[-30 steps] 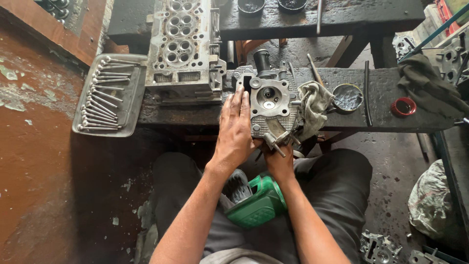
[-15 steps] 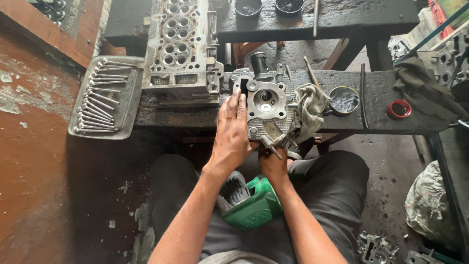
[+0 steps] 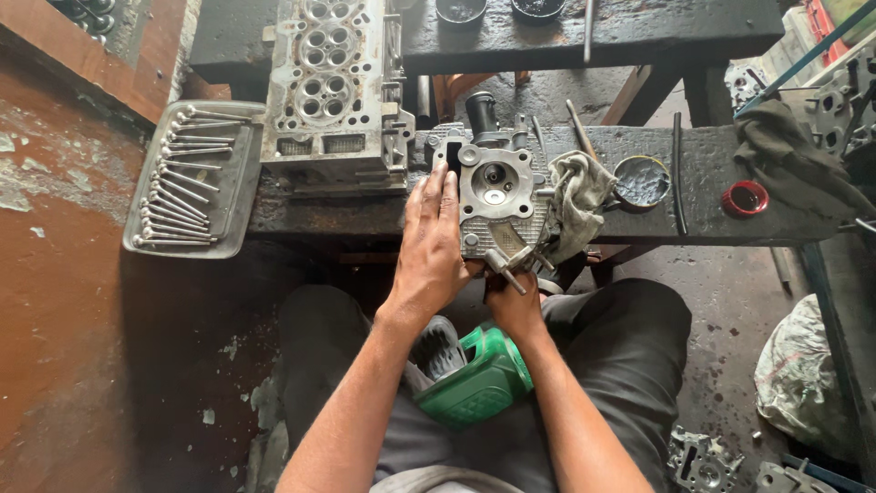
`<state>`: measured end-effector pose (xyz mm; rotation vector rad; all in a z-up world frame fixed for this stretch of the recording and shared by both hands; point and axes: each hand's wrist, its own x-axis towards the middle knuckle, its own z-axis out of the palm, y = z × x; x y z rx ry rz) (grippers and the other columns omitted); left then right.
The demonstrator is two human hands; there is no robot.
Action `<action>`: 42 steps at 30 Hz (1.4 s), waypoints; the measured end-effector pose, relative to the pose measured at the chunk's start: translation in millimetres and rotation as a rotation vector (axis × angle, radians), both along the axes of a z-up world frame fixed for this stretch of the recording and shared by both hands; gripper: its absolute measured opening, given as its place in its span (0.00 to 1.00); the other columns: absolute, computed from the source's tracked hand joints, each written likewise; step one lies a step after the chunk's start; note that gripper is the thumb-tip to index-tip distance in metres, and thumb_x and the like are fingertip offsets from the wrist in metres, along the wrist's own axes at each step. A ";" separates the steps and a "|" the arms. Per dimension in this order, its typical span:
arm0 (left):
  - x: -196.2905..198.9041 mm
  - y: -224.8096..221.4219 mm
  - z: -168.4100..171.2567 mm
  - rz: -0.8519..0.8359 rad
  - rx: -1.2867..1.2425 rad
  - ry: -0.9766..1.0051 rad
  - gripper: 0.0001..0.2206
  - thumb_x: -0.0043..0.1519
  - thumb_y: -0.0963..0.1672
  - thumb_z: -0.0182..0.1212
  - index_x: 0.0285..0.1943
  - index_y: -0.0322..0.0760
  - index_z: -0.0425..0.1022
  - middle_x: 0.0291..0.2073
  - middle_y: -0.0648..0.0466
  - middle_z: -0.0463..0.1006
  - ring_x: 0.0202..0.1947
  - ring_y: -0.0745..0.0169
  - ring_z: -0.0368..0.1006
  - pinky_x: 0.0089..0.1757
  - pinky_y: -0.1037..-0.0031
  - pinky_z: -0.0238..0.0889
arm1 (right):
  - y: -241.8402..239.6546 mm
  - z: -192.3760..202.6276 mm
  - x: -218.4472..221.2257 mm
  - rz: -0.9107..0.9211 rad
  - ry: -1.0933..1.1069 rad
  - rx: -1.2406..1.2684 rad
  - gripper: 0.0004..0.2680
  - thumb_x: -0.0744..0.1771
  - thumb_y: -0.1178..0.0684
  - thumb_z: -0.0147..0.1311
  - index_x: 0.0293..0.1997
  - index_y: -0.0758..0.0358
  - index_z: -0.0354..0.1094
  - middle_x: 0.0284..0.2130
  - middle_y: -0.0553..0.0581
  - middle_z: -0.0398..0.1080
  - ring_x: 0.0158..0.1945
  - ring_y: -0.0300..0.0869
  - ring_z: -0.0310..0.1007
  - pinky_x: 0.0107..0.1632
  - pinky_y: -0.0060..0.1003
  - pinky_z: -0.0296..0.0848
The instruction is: The person cleans a cylinder head component with a cloth, applies a substance from a small container to a valve stem, and inserts the valve into the cylinder head.
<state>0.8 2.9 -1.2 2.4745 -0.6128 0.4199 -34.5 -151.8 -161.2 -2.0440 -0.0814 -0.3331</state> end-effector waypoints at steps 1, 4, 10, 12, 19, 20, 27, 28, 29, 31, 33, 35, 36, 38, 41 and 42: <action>0.5 -0.1 -0.1 -0.003 -0.005 0.005 0.49 0.42 0.40 0.78 0.72 0.14 0.50 0.73 0.31 0.51 0.73 0.29 0.48 0.69 0.51 0.43 | -0.5 0.4 1.0 -0.010 -0.044 0.001 0.07 0.62 0.65 0.53 0.41 0.68 0.72 0.33 0.68 0.75 0.38 0.61 0.76 0.42 0.48 0.73; -0.2 0.0 -0.2 -0.006 -0.009 0.012 0.49 0.42 0.40 0.78 0.72 0.14 0.50 0.73 0.31 0.51 0.72 0.29 0.48 0.69 0.52 0.43 | 1.5 5.5 2.5 -0.030 -0.126 0.016 0.06 0.62 0.64 0.54 0.39 0.66 0.73 0.33 0.66 0.75 0.38 0.61 0.76 0.41 0.49 0.73; -1.1 0.0 1.0 0.001 -0.017 0.009 0.49 0.41 0.40 0.77 0.72 0.15 0.51 0.73 0.31 0.52 0.72 0.29 0.49 0.69 0.52 0.44 | 2.9 25.7 2.0 0.035 -0.126 0.003 0.06 0.63 0.62 0.56 0.42 0.68 0.73 0.35 0.68 0.75 0.40 0.62 0.75 0.42 0.50 0.72; -1.4 -0.6 1.3 0.002 -0.029 0.031 0.50 0.41 0.40 0.78 0.72 0.15 0.51 0.72 0.32 0.52 0.72 0.29 0.49 0.69 0.52 0.44 | 0.8 26.5 0.0 0.105 -0.153 0.021 0.07 0.63 0.62 0.57 0.43 0.68 0.73 0.37 0.69 0.75 0.42 0.63 0.74 0.45 0.50 0.72; -1.4 0.4 -2.0 0.009 0.003 0.001 0.49 0.42 0.39 0.77 0.73 0.16 0.50 0.73 0.32 0.52 0.73 0.30 0.49 0.70 0.53 0.43 | 0.3 0.0 -3.1 -0.035 0.008 -0.013 0.09 0.62 0.66 0.52 0.44 0.67 0.73 0.36 0.68 0.76 0.43 0.62 0.76 0.46 0.49 0.72; -1.8 0.3 -2.1 0.006 -0.001 0.002 0.49 0.42 0.39 0.77 0.73 0.16 0.50 0.73 0.32 0.52 0.73 0.30 0.49 0.70 0.53 0.43 | 0.0 1.5 -2.3 -0.045 -0.038 -0.052 0.08 0.62 0.66 0.53 0.42 0.66 0.73 0.36 0.67 0.76 0.43 0.62 0.75 0.46 0.49 0.72; -0.3 -0.1 2.1 0.004 -0.013 0.028 0.50 0.41 0.40 0.77 0.73 0.15 0.50 0.72 0.32 0.52 0.72 0.29 0.48 0.69 0.51 0.43 | 6.7 39.2 0.7 -0.060 -0.183 -0.002 0.12 0.60 0.66 0.57 0.46 0.69 0.72 0.41 0.68 0.75 0.46 0.62 0.74 0.49 0.49 0.72; -0.2 0.2 1.8 0.003 -0.019 0.023 0.50 0.41 0.40 0.77 0.73 0.15 0.50 0.72 0.31 0.52 0.72 0.29 0.48 0.69 0.52 0.43 | 6.3 41.6 1.5 -0.054 -0.173 -0.008 0.12 0.60 0.65 0.58 0.47 0.68 0.72 0.41 0.68 0.75 0.47 0.62 0.74 0.49 0.48 0.72; 0.3 0.2 1.5 0.001 -0.026 0.019 0.50 0.41 0.40 0.77 0.73 0.15 0.50 0.72 0.31 0.52 0.72 0.29 0.49 0.69 0.52 0.43 | 4.7 42.7 1.6 -0.050 -0.163 -0.016 0.12 0.60 0.64 0.60 0.47 0.68 0.72 0.42 0.68 0.75 0.47 0.61 0.74 0.49 0.48 0.72; 0.4 -0.2 1.1 -0.005 -0.040 0.008 0.50 0.40 0.40 0.77 0.72 0.15 0.50 0.72 0.31 0.53 0.72 0.29 0.49 0.69 0.52 0.43 | 1.3 40.0 0.6 -0.009 -0.158 0.002 0.11 0.62 0.62 0.62 0.48 0.67 0.73 0.42 0.67 0.76 0.47 0.61 0.75 0.49 0.48 0.72; 0.8 0.0 1.1 -0.011 -0.051 -0.007 0.49 0.41 0.41 0.76 0.72 0.15 0.51 0.72 0.30 0.53 0.72 0.29 0.49 0.70 0.52 0.43 | -2.5 30.2 -1.2 0.065 -0.171 0.055 0.10 0.63 0.61 0.63 0.48 0.67 0.73 0.42 0.67 0.76 0.47 0.61 0.75 0.50 0.49 0.72; 0.4 -0.3 0.9 0.000 -0.033 -0.007 0.49 0.41 0.40 0.75 0.72 0.14 0.51 0.72 0.30 0.53 0.73 0.29 0.50 0.70 0.52 0.43 | -1.4 14.2 -1.9 0.040 -0.038 0.046 0.09 0.64 0.63 0.57 0.48 0.67 0.73 0.40 0.66 0.76 0.46 0.60 0.75 0.49 0.49 0.72; 0.3 -0.5 0.8 0.005 -0.024 -0.007 0.48 0.41 0.40 0.75 0.72 0.14 0.51 0.72 0.30 0.53 0.73 0.29 0.50 0.70 0.52 0.43 | -1.0 6.5 -1.8 0.028 0.028 0.042 0.08 0.65 0.64 0.55 0.48 0.67 0.73 0.39 0.66 0.76 0.45 0.59 0.75 0.48 0.49 0.72; 0.1 -1.1 0.2 0.007 -0.045 0.013 0.49 0.41 0.40 0.76 0.72 0.14 0.51 0.72 0.30 0.53 0.72 0.28 0.49 0.69 0.52 0.43 | -2.5 -3.0 -1.0 0.000 0.036 -0.012 0.08 0.63 0.64 0.55 0.45 0.66 0.74 0.38 0.65 0.77 0.44 0.59 0.77 0.47 0.49 0.74; 0.5 -1.0 0.5 0.016 -0.033 0.015 0.49 0.41 0.40 0.76 0.73 0.15 0.52 0.73 0.31 0.53 0.73 0.29 0.49 0.70 0.52 0.44 | -0.9 3.4 1.0 -0.060 -0.082 -0.051 0.09 0.62 0.64 0.59 0.44 0.66 0.74 0.38 0.67 0.76 0.43 0.62 0.76 0.44 0.51 0.73; 0.2 -1.0 0.8 0.020 -0.022 0.013 0.49 0.41 0.40 0.76 0.73 0.15 0.52 0.73 0.32 0.53 0.73 0.30 0.50 0.70 0.53 0.44 | 0.8 9.6 1.0 -0.083 -0.142 -0.058 0.10 0.62 0.64 0.60 0.45 0.66 0.74 0.39 0.67 0.76 0.43 0.63 0.75 0.44 0.52 0.73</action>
